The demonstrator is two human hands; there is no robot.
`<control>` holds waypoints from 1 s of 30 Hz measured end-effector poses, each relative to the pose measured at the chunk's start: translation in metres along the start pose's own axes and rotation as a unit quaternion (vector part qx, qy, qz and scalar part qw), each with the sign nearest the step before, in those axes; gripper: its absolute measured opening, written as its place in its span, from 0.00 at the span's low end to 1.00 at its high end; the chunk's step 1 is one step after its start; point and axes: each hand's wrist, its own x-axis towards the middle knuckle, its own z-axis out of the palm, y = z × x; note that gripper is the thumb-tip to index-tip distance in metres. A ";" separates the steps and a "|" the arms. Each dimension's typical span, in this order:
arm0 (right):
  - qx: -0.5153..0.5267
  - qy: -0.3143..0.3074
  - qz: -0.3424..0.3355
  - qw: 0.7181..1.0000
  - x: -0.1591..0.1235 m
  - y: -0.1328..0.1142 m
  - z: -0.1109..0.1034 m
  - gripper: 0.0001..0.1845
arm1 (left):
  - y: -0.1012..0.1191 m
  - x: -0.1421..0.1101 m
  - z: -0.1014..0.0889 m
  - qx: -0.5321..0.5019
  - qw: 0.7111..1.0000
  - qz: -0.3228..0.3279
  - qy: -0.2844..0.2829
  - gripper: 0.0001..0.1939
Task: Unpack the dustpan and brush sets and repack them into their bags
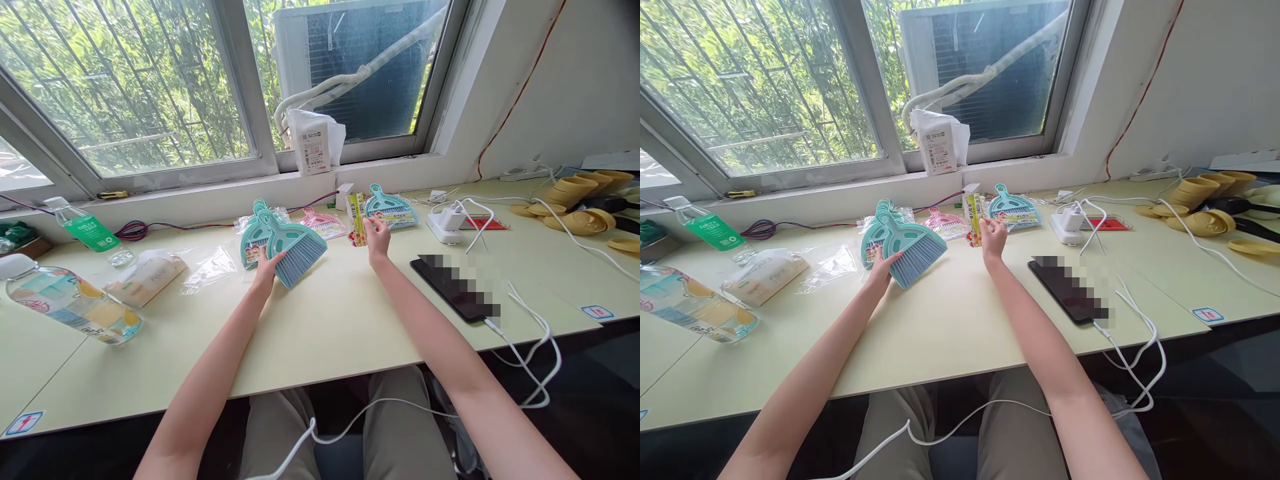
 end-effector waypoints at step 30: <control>-0.072 -0.288 0.105 0.949 -0.088 -0.025 0.045 0.14 | -0.005 -0.019 0.019 0.009 0.986 0.112 -0.119 0.38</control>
